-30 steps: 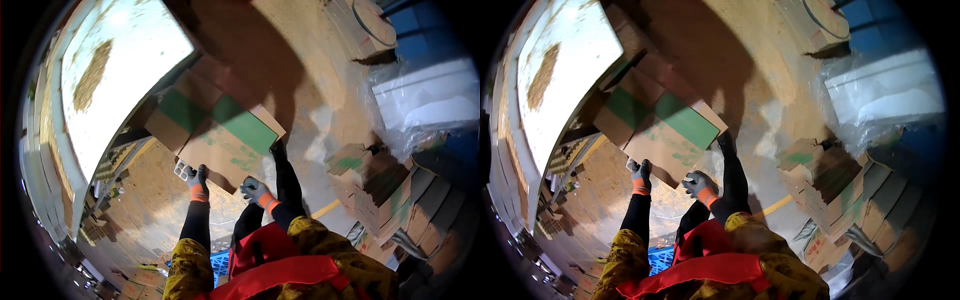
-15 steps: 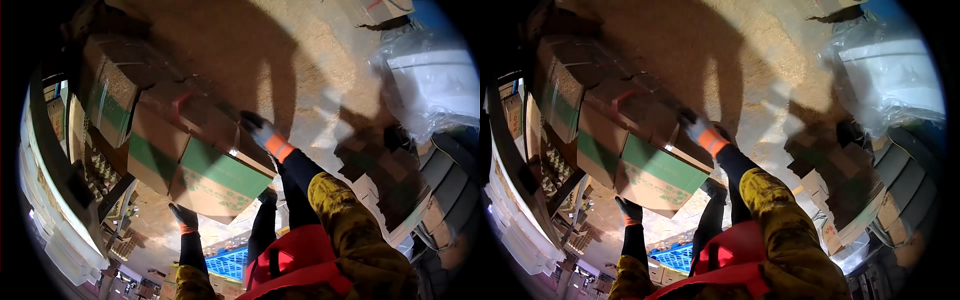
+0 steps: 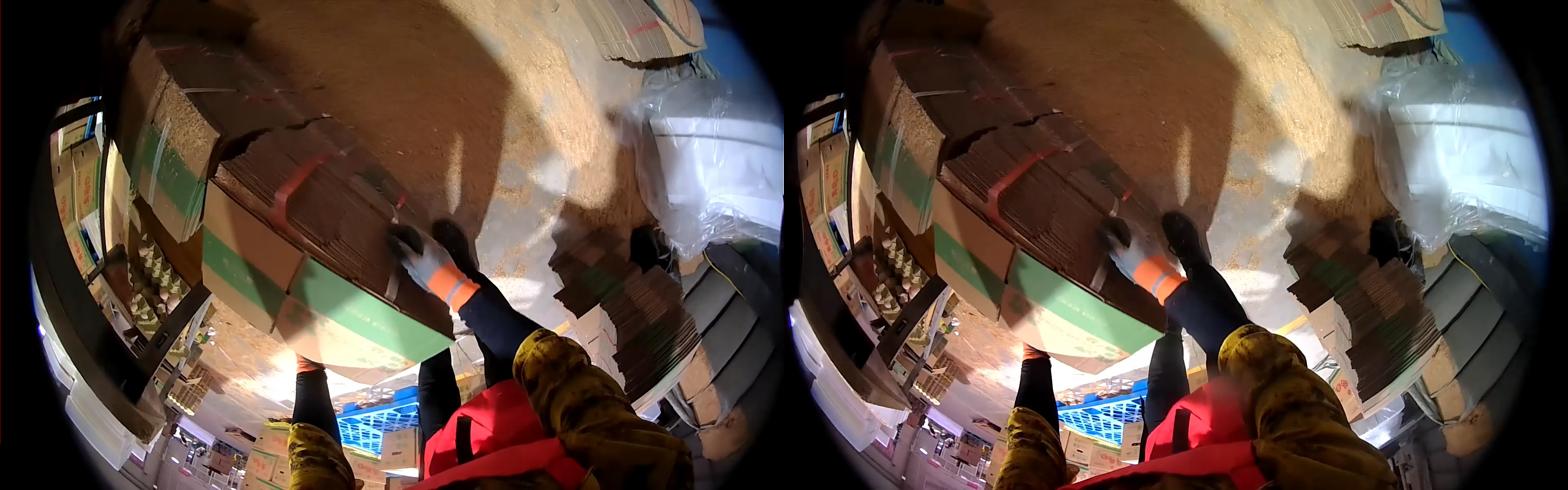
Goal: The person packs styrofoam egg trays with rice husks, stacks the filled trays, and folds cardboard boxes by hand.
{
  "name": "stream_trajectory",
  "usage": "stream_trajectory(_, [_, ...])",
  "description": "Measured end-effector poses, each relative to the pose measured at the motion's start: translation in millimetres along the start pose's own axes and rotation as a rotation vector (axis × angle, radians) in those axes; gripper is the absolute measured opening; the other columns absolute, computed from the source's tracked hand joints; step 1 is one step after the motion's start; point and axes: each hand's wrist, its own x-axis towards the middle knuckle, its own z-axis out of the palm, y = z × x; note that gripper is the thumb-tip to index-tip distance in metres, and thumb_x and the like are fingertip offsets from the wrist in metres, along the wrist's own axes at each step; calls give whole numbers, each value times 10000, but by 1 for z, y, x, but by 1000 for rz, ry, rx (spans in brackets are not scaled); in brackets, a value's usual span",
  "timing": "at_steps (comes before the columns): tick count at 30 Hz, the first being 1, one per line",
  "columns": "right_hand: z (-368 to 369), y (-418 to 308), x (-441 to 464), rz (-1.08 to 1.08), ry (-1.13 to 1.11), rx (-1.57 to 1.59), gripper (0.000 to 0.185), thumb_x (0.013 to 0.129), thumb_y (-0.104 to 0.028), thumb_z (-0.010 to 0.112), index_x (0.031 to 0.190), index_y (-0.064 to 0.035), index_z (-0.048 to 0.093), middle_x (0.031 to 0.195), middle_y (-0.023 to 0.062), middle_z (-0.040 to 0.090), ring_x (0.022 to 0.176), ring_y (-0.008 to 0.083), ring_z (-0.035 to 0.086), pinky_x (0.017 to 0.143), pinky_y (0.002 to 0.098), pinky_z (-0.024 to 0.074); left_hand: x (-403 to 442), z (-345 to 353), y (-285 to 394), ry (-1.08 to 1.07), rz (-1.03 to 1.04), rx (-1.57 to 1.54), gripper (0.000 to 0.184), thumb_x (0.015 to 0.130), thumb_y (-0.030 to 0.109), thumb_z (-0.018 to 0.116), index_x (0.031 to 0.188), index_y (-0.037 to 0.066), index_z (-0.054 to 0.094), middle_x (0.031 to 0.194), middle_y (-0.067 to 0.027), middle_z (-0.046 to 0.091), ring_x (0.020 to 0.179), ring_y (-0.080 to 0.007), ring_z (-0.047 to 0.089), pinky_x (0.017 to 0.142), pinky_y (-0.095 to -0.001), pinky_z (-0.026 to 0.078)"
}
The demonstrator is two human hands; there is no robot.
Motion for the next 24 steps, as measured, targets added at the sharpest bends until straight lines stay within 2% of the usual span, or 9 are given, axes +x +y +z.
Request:
stream_trajectory(1, [5, -3, -12, 6, 44, -51, 372, 854, -248, 568, 1176, -62, 544, 1151, 182, 564, 1061, 372, 526, 880, 404, 441, -3, -5, 1, -3, -2, 0, 649, 904, 554, 333, 1352, 88, 390, 1344, -80, 447, 1246, -275, 397, 1057, -381, 273])
stream_trajectory(5, [70, 89, -52, -268, 207, -358, 458, 857, -236, 580, 1260, -53, 460, 1175, 212, 528, 1058, 400, 514, 917, 419, 419, -22, -27, 2, 11, -8, -10, 644, 901, 543, 343, 1352, 86, 391, 1344, -85, 446, 1243, -279, 398, 1055, -385, 276])
stream_trajectory(9, [82, 127, -63, 219, 18, 369, 405, 857, -266, 575, 1194, -44, 535, 1131, 179, 575, 1058, 343, 531, 927, 376, 409, -39, -47, -9, 37, 9, -1, 639, 899, 533, 352, 1351, 84, 391, 1344, -90, 444, 1240, -282, 400, 1052, -390, 278])
stream_trajectory(10, [89, 168, -63, 76, -35, 186, 375, 909, -242, 477, 1225, -45, 522, 1202, 127, 539, 1107, 261, 495, 953, 330, 384, -41, -51, -12, 38, 22, -7, 638, 899, 531, 355, 1351, 83, 391, 1344, -91, 444, 1240, -283, 400, 1052, -391, 279])
stream_trajectory(13, [74, 209, -44, 638, -6, 1134, 395, 967, -219, 344, 1301, -50, 471, 1294, 52, 497, 1161, 169, 451, 1001, 268, 336, -37, -54, -29, 33, 65, -23, 634, 897, 523, 362, 1351, 82, 391, 1344, -95, 443, 1238, -286, 402, 1050, -394, 280])
stream_trajectory(14, [79, 236, -33, 461, -47, 843, 385, 956, -255, 391, 1274, -61, 491, 1246, 53, 522, 1097, 175, 486, 968, 305, 368, -35, -54, -36, 25, 86, -30, 633, 897, 521, 364, 1351, 81, 392, 1344, -96, 443, 1237, -287, 402, 1049, -395, 281])
stream_trajectory(17, [65, 201, -38, 278, -68, 467, 383, 956, -261, 399, 1271, -66, 497, 1240, 52, 529, 1087, 175, 494, 962, 301, 376, -26, -49, -58, -16, 152, -52, 629, 895, 513, 371, 1351, 80, 392, 1344, -99, 442, 1235, -289, 403, 1047, -398, 283])
stream_trajectory(21, [27, 158, -117, 133, -196, 89, 381, 955, -270, 410, 1267, -73, 504, 1231, 50, 540, 1075, 176, 504, 953, 295, 386, -36, -51, -82, -67, 256, -119, 625, 893, 503, 381, 1350, 78, 392, 1344, -104, 440, 1232, -293, 405, 1044, -403, 285])
stream_trajectory(24, [28, 135, -165, 64, -329, -180, 379, 954, -276, 418, 1264, -78, 510, 1225, 48, 548, 1065, 177, 512, 946, 291, 394, -84, -80, -92, -47, 298, -236, 622, 891, 496, 388, 1350, 76, 392, 1344, -108, 439, 1230, -296, 406, 1042, -406, 287])
